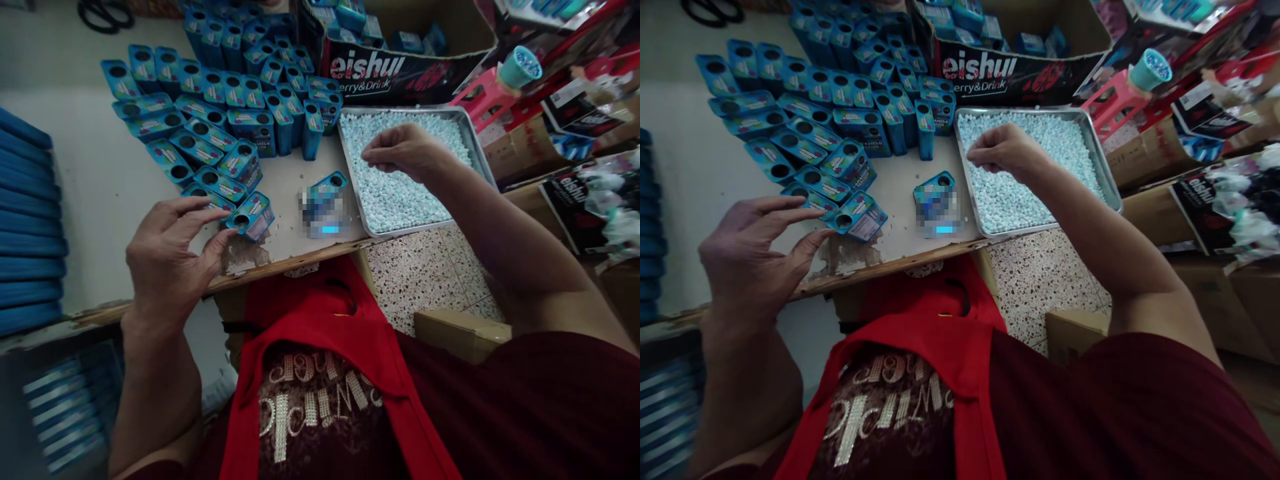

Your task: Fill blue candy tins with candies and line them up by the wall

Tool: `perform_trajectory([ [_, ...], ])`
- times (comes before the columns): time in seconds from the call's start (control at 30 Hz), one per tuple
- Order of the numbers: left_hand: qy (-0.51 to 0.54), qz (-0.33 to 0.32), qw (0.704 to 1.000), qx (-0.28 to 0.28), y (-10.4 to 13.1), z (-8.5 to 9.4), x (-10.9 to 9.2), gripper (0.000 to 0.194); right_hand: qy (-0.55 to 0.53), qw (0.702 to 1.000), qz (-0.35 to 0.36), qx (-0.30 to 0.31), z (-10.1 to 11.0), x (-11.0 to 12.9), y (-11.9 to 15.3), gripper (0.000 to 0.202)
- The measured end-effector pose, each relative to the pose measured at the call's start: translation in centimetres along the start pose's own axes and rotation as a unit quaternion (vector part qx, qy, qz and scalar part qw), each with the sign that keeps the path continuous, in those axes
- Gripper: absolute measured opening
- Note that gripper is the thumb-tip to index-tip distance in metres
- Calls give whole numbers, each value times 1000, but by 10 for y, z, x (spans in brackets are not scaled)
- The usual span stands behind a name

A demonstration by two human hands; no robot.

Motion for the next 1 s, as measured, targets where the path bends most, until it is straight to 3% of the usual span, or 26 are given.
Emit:
perform_trajectory([
  [0.13, -3, -16, 1000, 10, -7, -5, -12, 20, -54, 988, -126, -77, 35, -49, 11, 36],
  [0.23, -7, -29, 999, 34, -15, -18, -25, 24, -82, 983, -148, -70, 31, -60, 19, 32],
  [0.37, 6, -45, 997, 62, -25, -41, -43, 41, -87, 993, -76, 7, 5, -33, 20, 26],
  [0.53, 26, -48, 995, 82, -30, -74, -57, 60, -37, 995, 18, 86, -28, 11, 16, 36],
  [0.77, 42, 13, 993, 108, -34, -109, -58, 66, 80, 983, 98, 131, -55, 26, 8, 36],
  [0.87, 44, 21, 989, 142, -34, -116, -61, 62, 183, 958, 170, 140, -59, 35, 6, 26],
  [1.0, 42, 25, 988, 145, -32, -116, -62, 59, 333, 895, 271, 121, -65, 50, 7, 24],
])
Point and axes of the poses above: each hand's wrist, its own y-axis away from the middle knuckle, its own z-axis out of the back of the hand, x = y × z, the point moved 7 cm from there along -y, towards the middle knuckle, and after that the axes turned 5 degrees about y, right-handed, at the moved point
